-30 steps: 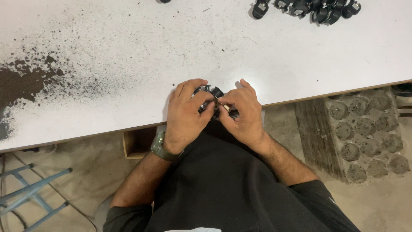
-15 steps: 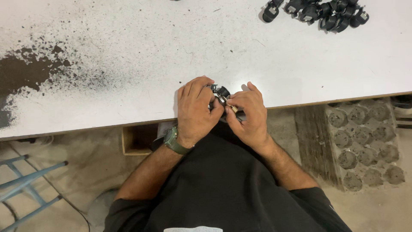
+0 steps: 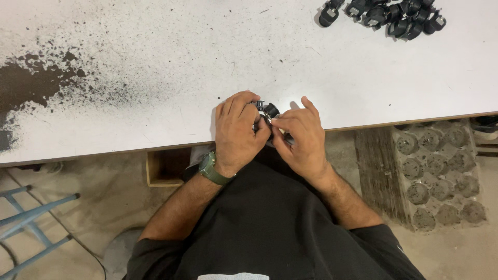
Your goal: The person sits at a white workbench and assembles small black plastic parts onto metal hub bases, pressing each piece into place around the hub by hand and using a small blade-like tool to help seat the parts. Finished assemblies are set aside on the table as more parts are picked from the pile.
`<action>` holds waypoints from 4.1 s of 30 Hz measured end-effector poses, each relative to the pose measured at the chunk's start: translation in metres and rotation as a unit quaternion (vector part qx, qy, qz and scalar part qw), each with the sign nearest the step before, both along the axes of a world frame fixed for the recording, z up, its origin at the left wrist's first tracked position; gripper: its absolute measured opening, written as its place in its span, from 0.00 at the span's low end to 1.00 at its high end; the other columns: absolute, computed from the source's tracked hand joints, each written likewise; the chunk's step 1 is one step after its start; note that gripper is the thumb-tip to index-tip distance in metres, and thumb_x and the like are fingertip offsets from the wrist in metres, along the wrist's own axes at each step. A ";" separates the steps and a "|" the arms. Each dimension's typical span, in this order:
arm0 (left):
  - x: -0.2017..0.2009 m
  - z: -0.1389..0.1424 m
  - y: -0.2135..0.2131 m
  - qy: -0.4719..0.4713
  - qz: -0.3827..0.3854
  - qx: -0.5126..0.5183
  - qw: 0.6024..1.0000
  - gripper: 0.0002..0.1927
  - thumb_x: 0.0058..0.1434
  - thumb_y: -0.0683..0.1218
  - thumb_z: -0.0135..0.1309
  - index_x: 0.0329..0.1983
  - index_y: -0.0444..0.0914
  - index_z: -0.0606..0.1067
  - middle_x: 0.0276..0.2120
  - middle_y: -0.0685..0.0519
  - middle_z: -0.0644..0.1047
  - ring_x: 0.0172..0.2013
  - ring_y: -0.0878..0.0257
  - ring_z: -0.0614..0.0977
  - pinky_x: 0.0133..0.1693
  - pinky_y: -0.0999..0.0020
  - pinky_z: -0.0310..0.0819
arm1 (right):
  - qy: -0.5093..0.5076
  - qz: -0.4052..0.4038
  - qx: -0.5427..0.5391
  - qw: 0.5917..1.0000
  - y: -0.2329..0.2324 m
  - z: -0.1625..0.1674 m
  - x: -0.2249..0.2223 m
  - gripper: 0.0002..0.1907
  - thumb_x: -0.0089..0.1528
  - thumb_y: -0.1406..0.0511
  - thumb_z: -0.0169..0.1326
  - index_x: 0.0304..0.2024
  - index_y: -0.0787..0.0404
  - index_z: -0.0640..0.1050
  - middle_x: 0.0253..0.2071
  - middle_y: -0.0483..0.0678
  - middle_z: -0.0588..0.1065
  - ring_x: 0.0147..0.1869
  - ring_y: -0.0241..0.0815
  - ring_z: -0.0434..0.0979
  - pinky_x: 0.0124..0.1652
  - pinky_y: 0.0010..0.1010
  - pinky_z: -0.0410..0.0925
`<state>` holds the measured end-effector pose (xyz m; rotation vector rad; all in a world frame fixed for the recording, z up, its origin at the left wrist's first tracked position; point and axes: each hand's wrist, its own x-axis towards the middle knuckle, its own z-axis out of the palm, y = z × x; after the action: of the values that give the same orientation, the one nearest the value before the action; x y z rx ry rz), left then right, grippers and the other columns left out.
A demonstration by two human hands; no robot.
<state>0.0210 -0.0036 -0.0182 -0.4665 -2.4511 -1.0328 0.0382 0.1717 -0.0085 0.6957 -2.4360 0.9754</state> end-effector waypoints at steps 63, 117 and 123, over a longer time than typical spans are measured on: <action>-0.013 0.044 -0.020 0.014 -0.117 -0.098 0.988 0.07 0.56 0.40 0.59 0.38 0.37 0.77 0.49 0.48 0.78 0.47 0.50 0.81 0.43 0.55 0.77 | -0.009 -0.036 -0.086 0.996 -0.004 -0.015 -0.015 0.13 0.61 0.75 0.60 0.47 0.61 0.73 0.39 0.49 0.76 0.46 0.49 0.78 0.71 0.58 0.61; -0.017 0.048 -0.023 -0.124 -0.086 0.005 0.988 0.07 0.62 0.40 0.60 0.44 0.37 0.79 0.46 0.52 0.80 0.44 0.55 0.83 0.43 0.62 0.79 | -0.019 -0.016 -0.089 0.996 -0.001 -0.012 -0.015 0.13 0.62 0.74 0.60 0.47 0.61 0.73 0.41 0.48 0.75 0.46 0.47 0.78 0.70 0.58 0.61; -0.016 0.052 -0.028 -0.076 -0.097 0.024 0.992 0.06 0.60 0.38 0.60 0.41 0.36 0.78 0.48 0.51 0.79 0.46 0.55 0.82 0.45 0.62 0.78 | -0.028 -0.018 -0.086 0.996 -0.001 -0.012 -0.015 0.13 0.62 0.74 0.60 0.47 0.60 0.73 0.41 0.48 0.76 0.45 0.47 0.78 0.70 0.59 0.61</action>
<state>0.0049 -0.0319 0.0339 -0.6428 -2.5449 -1.2450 0.0232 0.1704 -0.0201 0.5712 -2.3667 1.1886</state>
